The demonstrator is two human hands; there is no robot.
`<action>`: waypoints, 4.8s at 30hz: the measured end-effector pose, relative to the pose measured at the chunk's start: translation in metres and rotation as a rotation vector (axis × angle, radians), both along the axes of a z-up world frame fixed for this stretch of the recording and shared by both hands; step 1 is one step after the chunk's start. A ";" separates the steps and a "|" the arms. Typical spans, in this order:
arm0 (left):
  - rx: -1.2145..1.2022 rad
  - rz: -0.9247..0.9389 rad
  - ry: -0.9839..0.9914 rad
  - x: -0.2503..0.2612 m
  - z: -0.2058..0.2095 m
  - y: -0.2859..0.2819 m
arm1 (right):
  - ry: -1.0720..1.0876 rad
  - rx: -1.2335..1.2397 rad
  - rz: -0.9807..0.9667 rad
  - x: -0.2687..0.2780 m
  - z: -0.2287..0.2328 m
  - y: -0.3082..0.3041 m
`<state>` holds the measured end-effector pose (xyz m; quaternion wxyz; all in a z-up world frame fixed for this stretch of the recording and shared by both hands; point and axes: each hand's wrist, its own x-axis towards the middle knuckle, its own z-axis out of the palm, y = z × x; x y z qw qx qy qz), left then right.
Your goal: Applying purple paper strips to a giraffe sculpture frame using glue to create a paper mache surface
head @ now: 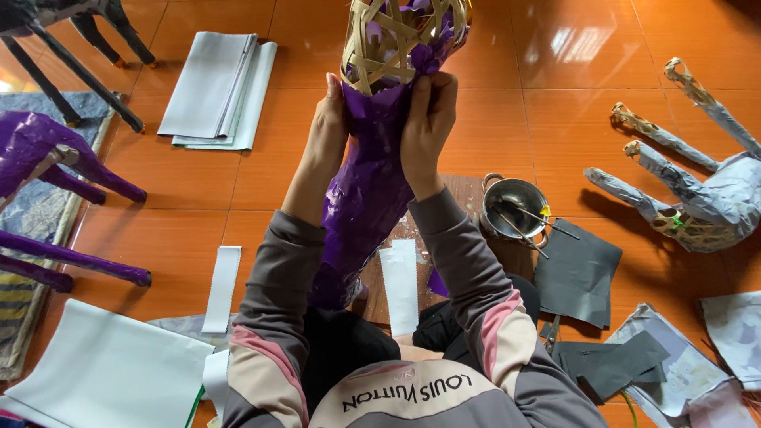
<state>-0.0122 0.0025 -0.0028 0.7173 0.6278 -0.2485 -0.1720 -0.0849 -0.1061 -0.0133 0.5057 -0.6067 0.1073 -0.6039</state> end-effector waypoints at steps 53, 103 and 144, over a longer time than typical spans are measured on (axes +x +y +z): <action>0.631 -0.273 0.504 -0.224 -0.460 0.092 | 1.548 -0.932 0.081 -0.195 -0.489 -0.021; 0.630 0.140 0.542 -0.188 -0.531 0.077 | 1.232 0.630 0.119 -0.281 -0.318 -0.101; 0.075 0.104 1.440 -0.186 -0.527 0.072 | 1.908 -0.292 0.573 -0.314 -0.324 0.079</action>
